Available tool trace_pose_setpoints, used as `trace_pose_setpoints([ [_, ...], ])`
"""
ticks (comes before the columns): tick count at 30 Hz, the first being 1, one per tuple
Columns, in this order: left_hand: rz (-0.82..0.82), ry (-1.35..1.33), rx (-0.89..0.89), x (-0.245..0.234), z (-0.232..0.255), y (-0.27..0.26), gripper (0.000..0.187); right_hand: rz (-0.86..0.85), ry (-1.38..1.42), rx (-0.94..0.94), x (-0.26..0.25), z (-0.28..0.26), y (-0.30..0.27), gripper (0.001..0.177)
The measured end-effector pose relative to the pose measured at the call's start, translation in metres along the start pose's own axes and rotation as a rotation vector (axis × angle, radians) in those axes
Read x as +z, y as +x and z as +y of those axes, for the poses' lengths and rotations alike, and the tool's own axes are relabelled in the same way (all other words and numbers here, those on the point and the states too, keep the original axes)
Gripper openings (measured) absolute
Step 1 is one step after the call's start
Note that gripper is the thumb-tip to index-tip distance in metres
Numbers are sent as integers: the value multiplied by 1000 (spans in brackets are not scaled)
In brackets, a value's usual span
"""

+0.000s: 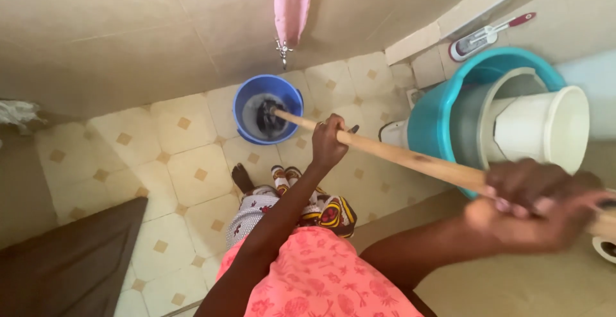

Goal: Mopping the bathroom floor with a mop and a bucket of soapy water.

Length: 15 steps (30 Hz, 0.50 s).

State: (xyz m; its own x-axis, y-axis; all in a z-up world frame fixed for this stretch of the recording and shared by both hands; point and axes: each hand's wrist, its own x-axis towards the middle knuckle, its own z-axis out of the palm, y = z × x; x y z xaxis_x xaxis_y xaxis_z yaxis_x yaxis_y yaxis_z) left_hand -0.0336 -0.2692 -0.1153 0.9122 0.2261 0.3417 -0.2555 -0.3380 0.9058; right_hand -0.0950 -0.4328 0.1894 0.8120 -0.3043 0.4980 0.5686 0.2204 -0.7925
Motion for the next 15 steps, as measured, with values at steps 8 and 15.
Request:
trace_pose_setpoints([
  [8,-9,-48,79,11,53,8,32,174,-434,-356,-184,-13,-22,43],
  [15,-3,-66,79,19,64,15,29,208,-484,-548,-143,-2,-7,34],
])
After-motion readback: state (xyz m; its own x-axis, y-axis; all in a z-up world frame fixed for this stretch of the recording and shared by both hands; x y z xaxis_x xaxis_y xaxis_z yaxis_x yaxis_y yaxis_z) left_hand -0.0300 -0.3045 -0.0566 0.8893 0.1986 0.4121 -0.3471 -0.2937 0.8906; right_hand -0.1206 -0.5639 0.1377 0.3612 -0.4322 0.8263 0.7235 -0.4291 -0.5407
